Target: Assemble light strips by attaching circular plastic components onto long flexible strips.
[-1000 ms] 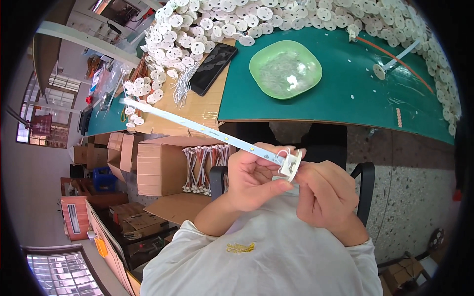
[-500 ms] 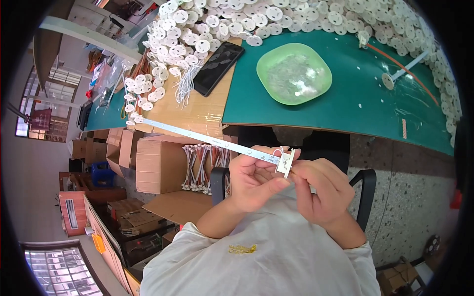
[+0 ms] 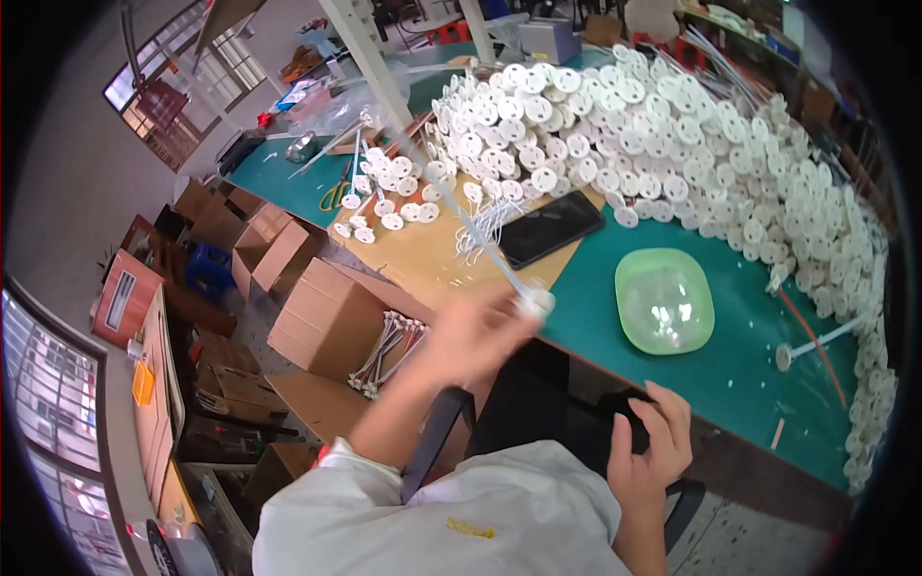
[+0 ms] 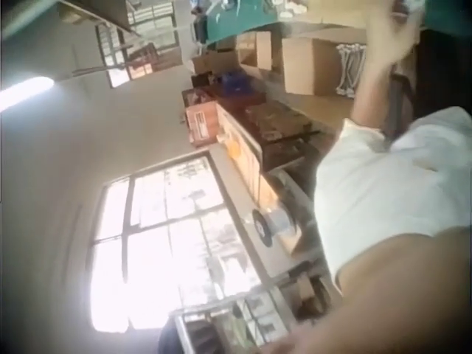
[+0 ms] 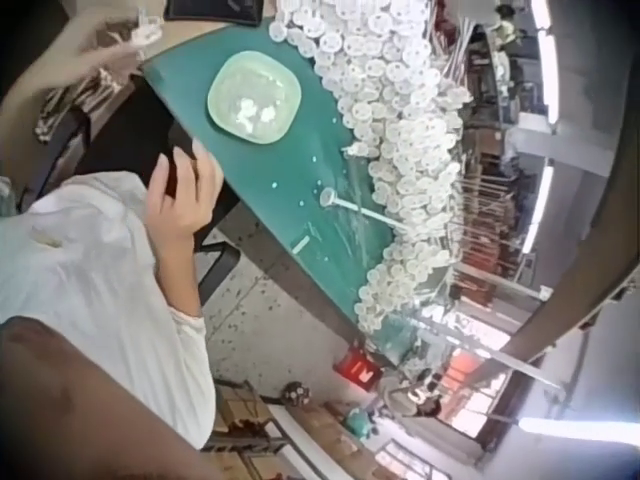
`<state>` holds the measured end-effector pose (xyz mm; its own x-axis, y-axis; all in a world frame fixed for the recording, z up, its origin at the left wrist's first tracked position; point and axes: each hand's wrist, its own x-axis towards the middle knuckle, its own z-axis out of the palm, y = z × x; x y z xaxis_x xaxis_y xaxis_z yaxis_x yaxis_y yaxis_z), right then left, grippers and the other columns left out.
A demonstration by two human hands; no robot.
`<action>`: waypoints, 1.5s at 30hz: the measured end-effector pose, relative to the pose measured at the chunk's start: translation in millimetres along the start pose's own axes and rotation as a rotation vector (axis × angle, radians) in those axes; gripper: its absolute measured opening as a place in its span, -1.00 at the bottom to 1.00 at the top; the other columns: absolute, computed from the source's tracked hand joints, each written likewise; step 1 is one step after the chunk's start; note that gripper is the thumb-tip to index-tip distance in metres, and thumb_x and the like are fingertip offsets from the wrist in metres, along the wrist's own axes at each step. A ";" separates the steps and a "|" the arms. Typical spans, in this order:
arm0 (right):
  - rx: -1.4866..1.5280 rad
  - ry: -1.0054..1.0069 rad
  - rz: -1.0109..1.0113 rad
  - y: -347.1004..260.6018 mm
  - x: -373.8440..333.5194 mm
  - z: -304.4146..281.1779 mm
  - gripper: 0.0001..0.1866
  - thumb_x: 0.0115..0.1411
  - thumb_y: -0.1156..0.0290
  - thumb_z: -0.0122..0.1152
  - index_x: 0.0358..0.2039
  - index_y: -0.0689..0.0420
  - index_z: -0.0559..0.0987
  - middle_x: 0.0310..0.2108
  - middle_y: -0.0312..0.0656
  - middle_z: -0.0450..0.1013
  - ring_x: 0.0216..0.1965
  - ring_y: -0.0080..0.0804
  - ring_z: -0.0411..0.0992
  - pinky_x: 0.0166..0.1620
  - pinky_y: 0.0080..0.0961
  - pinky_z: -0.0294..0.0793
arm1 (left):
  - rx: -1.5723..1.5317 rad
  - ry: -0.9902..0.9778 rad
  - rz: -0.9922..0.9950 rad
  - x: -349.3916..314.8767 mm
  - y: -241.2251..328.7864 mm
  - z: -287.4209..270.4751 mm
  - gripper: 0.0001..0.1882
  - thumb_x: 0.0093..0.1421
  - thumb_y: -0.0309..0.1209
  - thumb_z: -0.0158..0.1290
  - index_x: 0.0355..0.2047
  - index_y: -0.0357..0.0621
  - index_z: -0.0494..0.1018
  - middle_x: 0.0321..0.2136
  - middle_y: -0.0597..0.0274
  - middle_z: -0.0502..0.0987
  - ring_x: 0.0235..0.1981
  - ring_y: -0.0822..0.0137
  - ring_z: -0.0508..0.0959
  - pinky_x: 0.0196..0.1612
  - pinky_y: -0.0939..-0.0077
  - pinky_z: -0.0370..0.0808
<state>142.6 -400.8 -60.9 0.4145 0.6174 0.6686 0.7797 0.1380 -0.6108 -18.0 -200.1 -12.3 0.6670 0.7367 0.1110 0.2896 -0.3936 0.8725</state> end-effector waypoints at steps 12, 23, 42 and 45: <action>-0.062 -0.079 0.361 16.9 -27.0 -26.5 -0.87 -0.09 0.66 0.28 -0.45 0.25 0.58 -0.15 -0.01 0.50 -0.12 -0.14 0.48 -0.06 -0.37 0.44 | 0.928 -0.169 -0.293 216.2 -93.6 -279.3 -0.69 0.06 -0.26 0.05 -0.37 -0.31 0.56 -0.55 0.04 0.57 -0.58 0.23 0.57 -0.56 0.26 0.51; -0.291 -0.082 0.286 54.9 10.8 -75.2 -0.85 -0.08 0.65 0.34 -0.43 0.25 0.59 -0.39 -0.11 0.55 -0.37 -0.19 0.52 -0.27 -0.44 0.50 | 0.260 0.486 0.357 115.8 -80.4 -83.7 -0.66 0.19 -0.47 0.06 -0.01 -0.26 0.45 -0.13 0.10 0.55 -0.11 0.27 0.54 0.01 0.36 0.44; -0.988 -0.199 0.652 195.8 146.6 -87.6 -0.53 0.04 0.09 0.35 -0.17 0.18 0.50 -0.26 0.13 0.54 -0.15 0.15 0.50 -0.11 -0.07 0.50 | -0.312 -0.106 0.276 64.9 -70.8 65.3 -0.79 0.11 -0.50 0.20 -0.25 -0.32 0.51 -0.35 0.14 0.56 -0.31 0.33 0.56 -0.19 0.52 0.47; -0.841 -0.067 0.544 146.8 124.0 -92.4 -0.62 0.04 0.24 0.35 -0.21 0.19 0.48 -0.30 0.08 0.55 -0.23 0.06 0.52 -0.16 -0.18 0.51 | -0.208 -0.115 0.324 64.1 -69.5 63.2 -0.80 0.12 -0.50 0.19 -0.24 -0.31 0.51 -0.35 0.14 0.56 -0.32 0.33 0.56 -0.20 0.52 0.48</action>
<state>351.8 -375.6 -28.4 0.8059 0.4798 0.3468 0.5813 -0.7521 -0.3105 48.0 -160.3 -95.9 0.7766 0.5223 0.3524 -0.0856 -0.4666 0.8803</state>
